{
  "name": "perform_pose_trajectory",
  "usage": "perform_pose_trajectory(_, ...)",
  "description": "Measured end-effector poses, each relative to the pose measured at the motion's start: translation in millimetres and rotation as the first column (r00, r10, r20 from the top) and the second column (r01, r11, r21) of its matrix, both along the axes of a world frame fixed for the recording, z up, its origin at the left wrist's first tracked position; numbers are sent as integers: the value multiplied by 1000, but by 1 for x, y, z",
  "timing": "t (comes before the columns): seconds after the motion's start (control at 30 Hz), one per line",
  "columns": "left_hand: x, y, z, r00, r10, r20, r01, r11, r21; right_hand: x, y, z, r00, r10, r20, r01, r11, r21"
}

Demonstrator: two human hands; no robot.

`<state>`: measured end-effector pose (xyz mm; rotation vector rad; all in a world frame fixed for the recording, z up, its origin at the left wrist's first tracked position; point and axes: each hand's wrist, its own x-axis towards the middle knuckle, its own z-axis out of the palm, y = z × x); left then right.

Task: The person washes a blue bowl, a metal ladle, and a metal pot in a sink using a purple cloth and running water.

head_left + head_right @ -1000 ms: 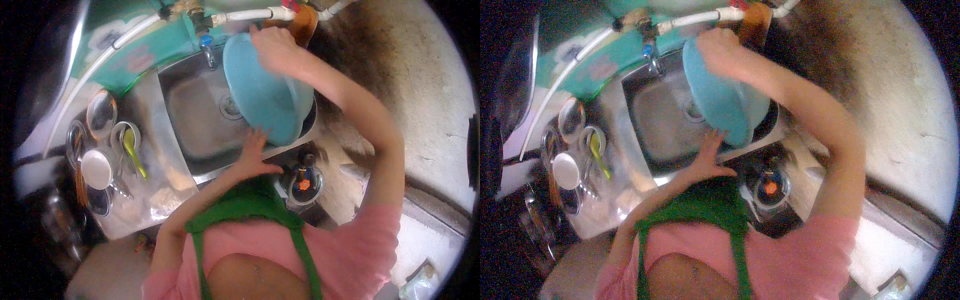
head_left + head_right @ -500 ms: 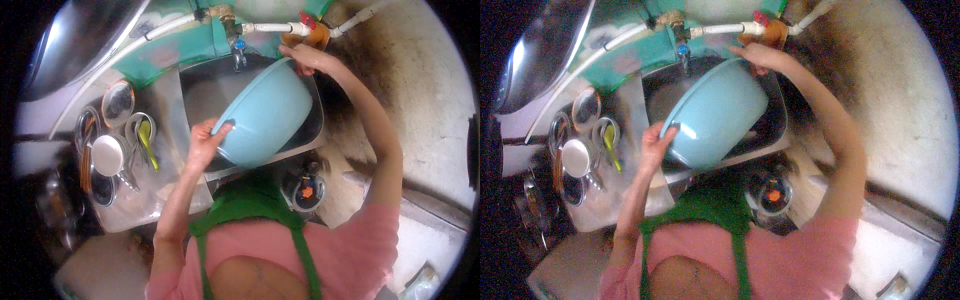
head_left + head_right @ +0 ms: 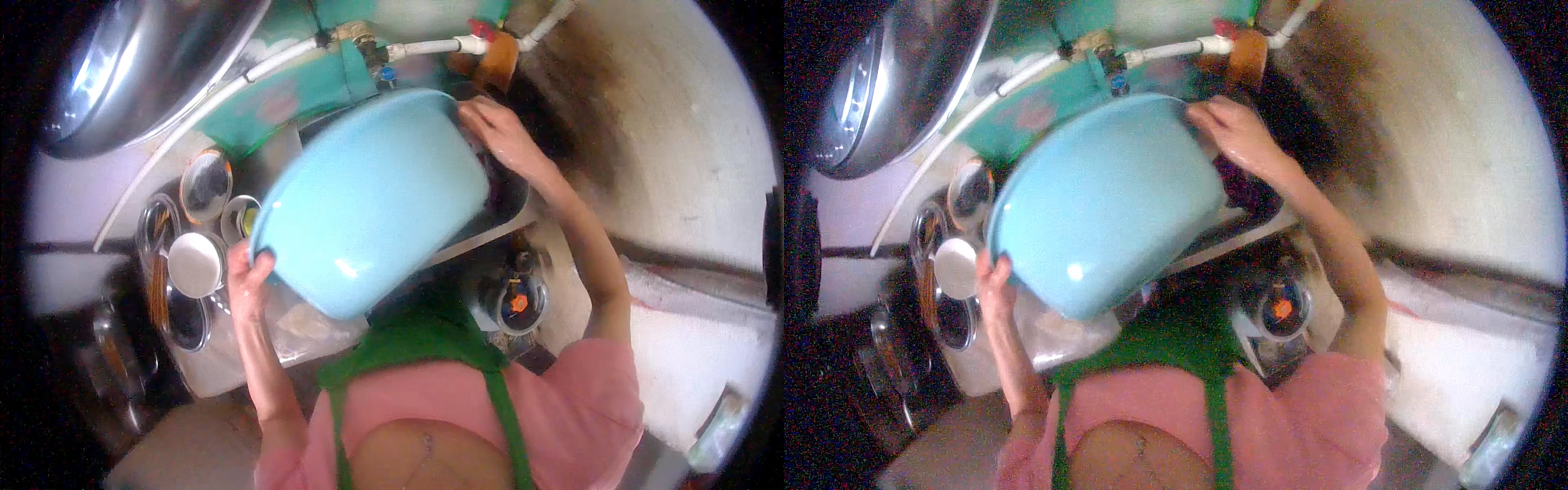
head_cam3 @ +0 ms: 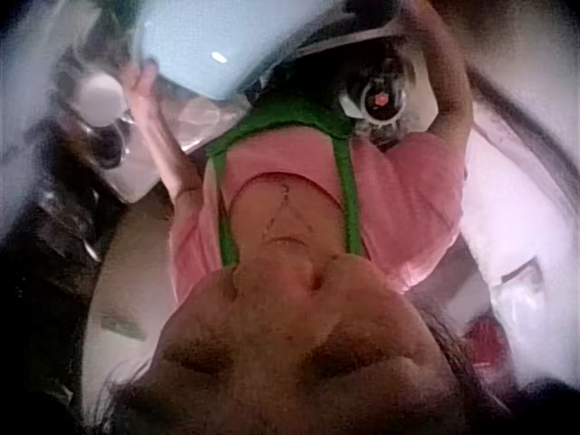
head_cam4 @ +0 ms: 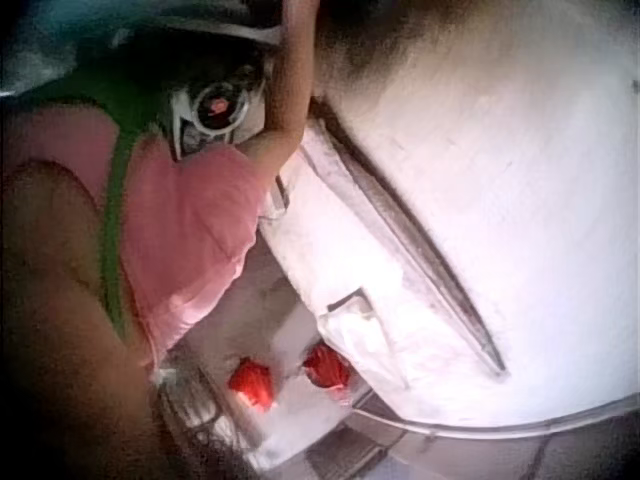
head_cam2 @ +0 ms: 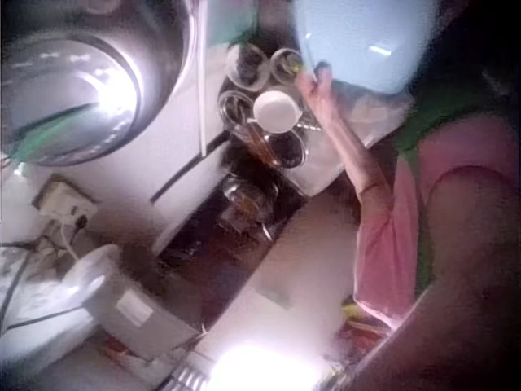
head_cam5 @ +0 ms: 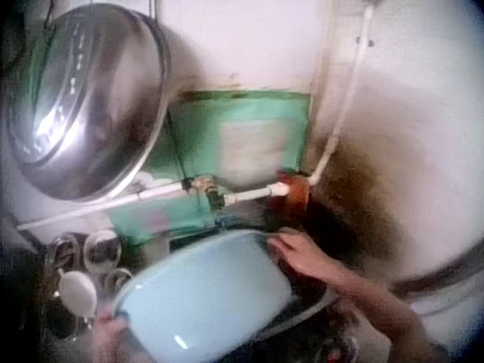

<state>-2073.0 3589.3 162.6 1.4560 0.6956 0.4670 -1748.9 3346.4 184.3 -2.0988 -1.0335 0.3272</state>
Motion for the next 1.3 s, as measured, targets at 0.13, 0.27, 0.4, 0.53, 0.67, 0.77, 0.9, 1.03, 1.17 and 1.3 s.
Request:
perform_pose_trajectory(0.13, -51, 11, -7, 966, 221, 132, -203, 969, -141, -31, 18, -5, 998, 53, -47, -46, 990, 135)
perform_pose_trajectory(0.27, -80, 15, -12, 952, 263, 158, -241, 960, -146, -34, 22, -9, 999, -7, 36, -3, 968, 252)
perform_pose_trajectory(0.4, -91, 6, -16, 926, 294, 236, -259, 951, -167, -29, 42, 6, 997, -73, 6, 63, 892, 448)
perform_pose_trajectory(0.53, -88, -29, -15, 885, 393, 249, -311, 898, -313, -32, 55, 45, 982, -36, 187, -16, 963, 271)
perform_pose_trajectory(0.67, -43, -90, 13, 888, 438, 141, -330, 819, -470, -30, 55, 49, 914, 0, 406, -49, 993, 111)
perform_pose_trajectory(0.77, 2, -131, 22, 906, 413, 93, -288, 763, -579, -21, 46, 51, 943, 64, 327, -86, 995, 54)
perform_pose_trajectory(0.9, 55, -164, 19, 917, 390, 80, -173, 571, -802, -14, 41, 52, 916, 87, 391, -119, 991, 59)
perform_pose_trajectory(1.03, 112, -166, 13, 905, 421, 66, -159, 478, -864, -22, 43, 65, 880, 169, 443, -163, 985, -52)
perform_pose_trajectory(1.17, 156, -159, 36, 971, 113, -209, -196, 877, -438, 4, 31, 57, 824, 297, 483, -318, 947, -39)
perform_pose_trajectory(1.3, 174, -106, 13, 774, -25, -633, 329, 870, 368, 12, -7, 35, 975, 221, -34, -199, 928, 315)
